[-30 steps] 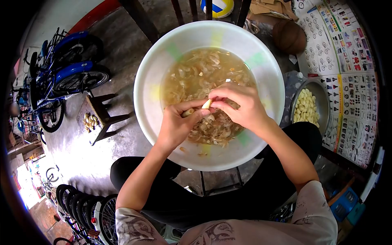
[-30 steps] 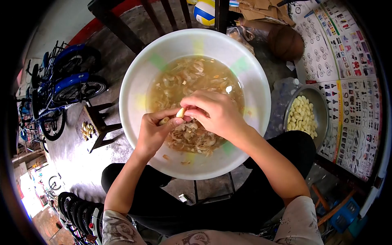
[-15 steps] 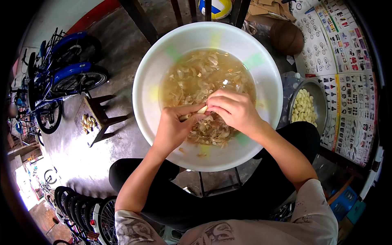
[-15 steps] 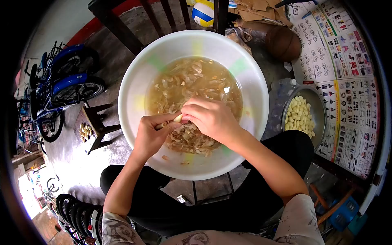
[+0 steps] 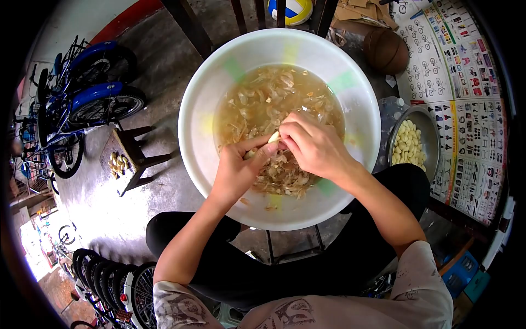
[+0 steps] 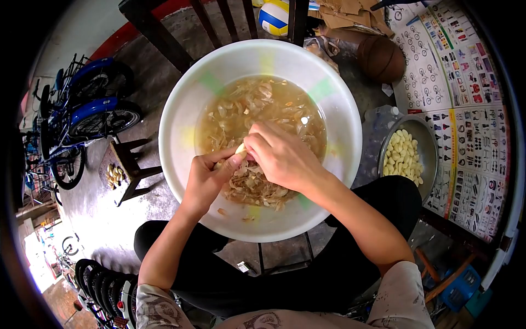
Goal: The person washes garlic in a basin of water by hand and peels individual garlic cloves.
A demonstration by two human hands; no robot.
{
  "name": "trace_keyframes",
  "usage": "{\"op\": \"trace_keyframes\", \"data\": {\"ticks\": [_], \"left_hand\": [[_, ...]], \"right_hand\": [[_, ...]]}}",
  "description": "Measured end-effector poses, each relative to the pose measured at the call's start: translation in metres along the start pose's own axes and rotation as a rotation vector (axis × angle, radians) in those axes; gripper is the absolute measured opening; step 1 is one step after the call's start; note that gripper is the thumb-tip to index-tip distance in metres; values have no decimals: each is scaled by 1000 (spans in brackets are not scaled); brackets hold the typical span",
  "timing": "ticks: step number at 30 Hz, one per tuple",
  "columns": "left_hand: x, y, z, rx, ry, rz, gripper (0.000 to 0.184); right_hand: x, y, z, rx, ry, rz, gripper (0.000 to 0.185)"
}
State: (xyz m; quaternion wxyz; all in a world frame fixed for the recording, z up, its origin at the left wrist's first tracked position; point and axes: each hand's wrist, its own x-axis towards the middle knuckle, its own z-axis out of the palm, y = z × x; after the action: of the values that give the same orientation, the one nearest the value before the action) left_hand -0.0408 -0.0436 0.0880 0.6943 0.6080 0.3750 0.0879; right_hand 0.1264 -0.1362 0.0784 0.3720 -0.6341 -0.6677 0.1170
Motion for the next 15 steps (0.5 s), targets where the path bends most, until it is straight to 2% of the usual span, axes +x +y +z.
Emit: {"op": "trace_keyframes", "data": {"ticks": [4,7,9,10,12,15], "left_hand": [[1,1,-2,42,-31,-83,31],[2,-6,6,-61,27,-84,29],[2,-8,10,-293,56,-231,27],[2,-14,11,-293,57,-231,27],[3,-27,12,-538,58,-253,27],[1,-27,18,-674,116,-290,29]], "right_hand": [[-4,2,2,-59,-33,-45,14],[-4,-3,5,-119,7,-31,14],[-5,-2,5,-147,-13,-45,13],[-5,-1,5,-178,-31,-58,13],[-7,-2,5,-198,-64,-71,12],[-7,-2,7,-215,-88,-93,12]]}}
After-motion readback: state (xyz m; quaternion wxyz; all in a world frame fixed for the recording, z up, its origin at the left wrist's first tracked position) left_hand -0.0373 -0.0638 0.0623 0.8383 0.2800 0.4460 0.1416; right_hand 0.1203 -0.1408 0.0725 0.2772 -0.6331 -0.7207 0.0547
